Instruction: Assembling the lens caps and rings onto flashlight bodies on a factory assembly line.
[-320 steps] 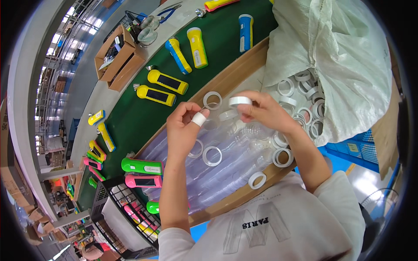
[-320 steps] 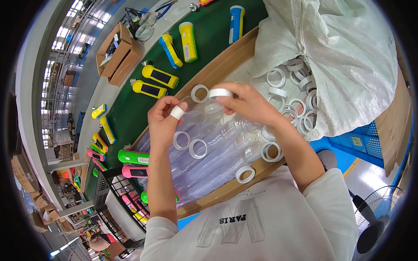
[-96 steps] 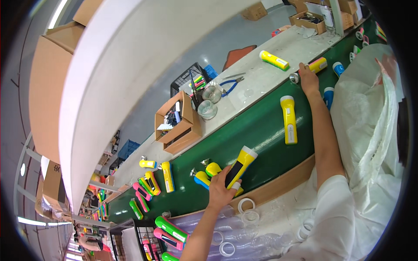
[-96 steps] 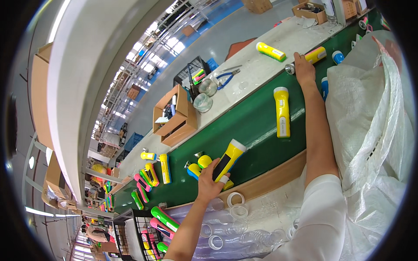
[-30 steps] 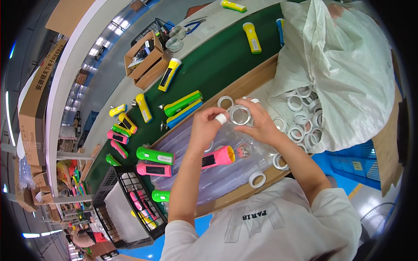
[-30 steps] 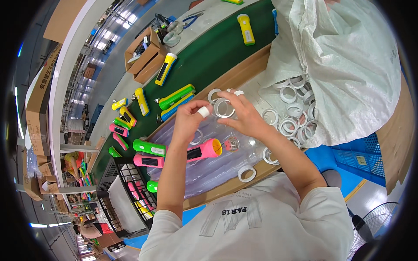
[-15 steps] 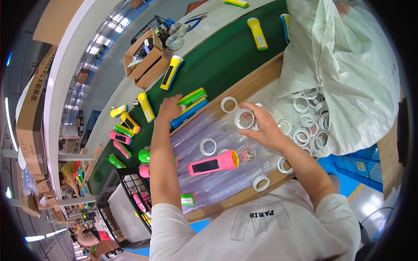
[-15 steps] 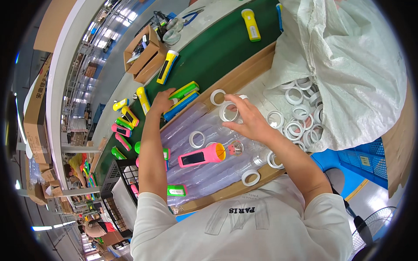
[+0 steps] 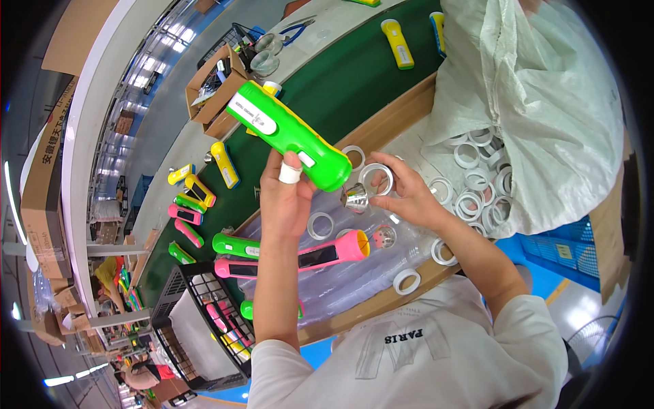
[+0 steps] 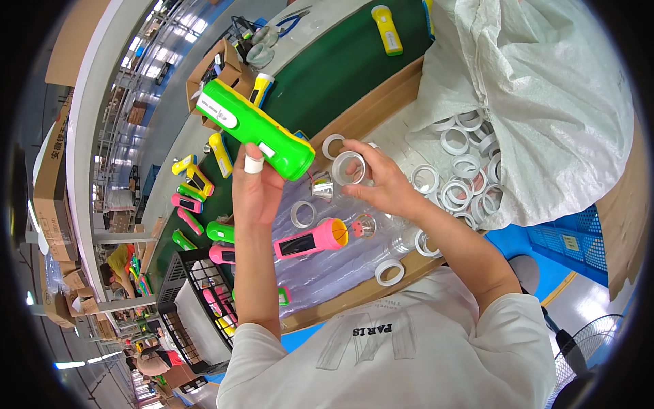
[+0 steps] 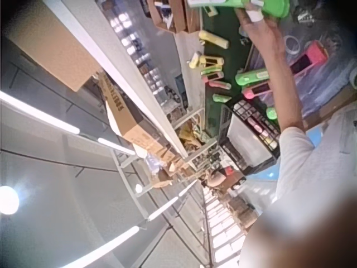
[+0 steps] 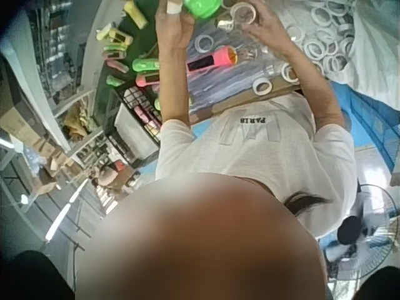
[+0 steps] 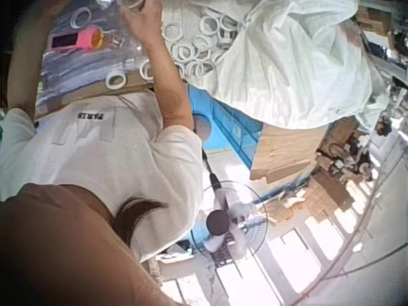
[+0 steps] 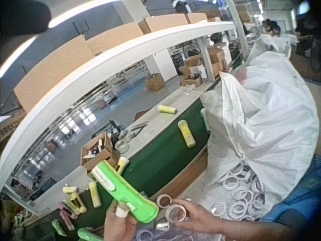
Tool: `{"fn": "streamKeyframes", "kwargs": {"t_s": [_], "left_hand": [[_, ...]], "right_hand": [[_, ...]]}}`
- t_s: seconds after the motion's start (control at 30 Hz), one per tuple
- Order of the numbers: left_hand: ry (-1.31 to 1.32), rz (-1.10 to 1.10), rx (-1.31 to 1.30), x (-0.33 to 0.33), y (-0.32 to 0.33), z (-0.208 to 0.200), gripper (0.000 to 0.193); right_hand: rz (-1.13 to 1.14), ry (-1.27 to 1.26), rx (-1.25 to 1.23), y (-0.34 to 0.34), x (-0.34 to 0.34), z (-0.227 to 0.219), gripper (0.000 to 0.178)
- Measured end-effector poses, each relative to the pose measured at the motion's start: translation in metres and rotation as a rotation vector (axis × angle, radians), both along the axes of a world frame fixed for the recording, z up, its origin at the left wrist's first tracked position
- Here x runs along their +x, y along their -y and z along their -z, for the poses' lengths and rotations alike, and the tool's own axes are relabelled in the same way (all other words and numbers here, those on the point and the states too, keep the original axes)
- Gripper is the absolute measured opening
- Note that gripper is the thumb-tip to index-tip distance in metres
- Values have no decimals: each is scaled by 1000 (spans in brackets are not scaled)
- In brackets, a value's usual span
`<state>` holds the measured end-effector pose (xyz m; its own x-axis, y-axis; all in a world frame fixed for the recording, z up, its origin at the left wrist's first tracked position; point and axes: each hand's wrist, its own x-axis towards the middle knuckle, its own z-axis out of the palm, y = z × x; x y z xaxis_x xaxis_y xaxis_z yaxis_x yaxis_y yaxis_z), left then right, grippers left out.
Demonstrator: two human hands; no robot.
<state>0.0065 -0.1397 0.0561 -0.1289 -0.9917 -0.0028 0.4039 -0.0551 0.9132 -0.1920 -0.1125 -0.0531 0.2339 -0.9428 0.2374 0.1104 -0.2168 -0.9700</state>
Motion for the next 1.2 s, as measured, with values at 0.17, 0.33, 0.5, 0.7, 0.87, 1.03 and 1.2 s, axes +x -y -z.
{"fn": "streamKeyframes", "kwargs": {"t_s": [0.17, 0.33, 0.5, 0.7, 0.87, 1.03, 1.2], "left_hand": [[-80, 28, -16, -18, -17, 4, 44], [42, -12, 64, -30, -19, 5, 41], [-33, -147, 97, -49, -19, 24, 40], [-90, -222, -12, -62, -29, 41, 39], [200, -287, -214, -25, -46, 33, 35], [337, -178, -105, -15, -70, 23, 34], [243, -146, 13, -24, -86, 36, 38]], "right_hand": [[-49, 41, 32, -5, -2, -8, 76], [-57, -18, -53, -9, -6, -19, 77], [-46, -145, 17, -10, -7, -17, 86], [-89, -116, -51, -11, -4, -18, 62], [-139, -174, 38, -8, -20, -24, 52], [-233, -61, 125, -13, -20, -44, 63], [-137, 454, 181, -27, -5, -41, 59]]}}
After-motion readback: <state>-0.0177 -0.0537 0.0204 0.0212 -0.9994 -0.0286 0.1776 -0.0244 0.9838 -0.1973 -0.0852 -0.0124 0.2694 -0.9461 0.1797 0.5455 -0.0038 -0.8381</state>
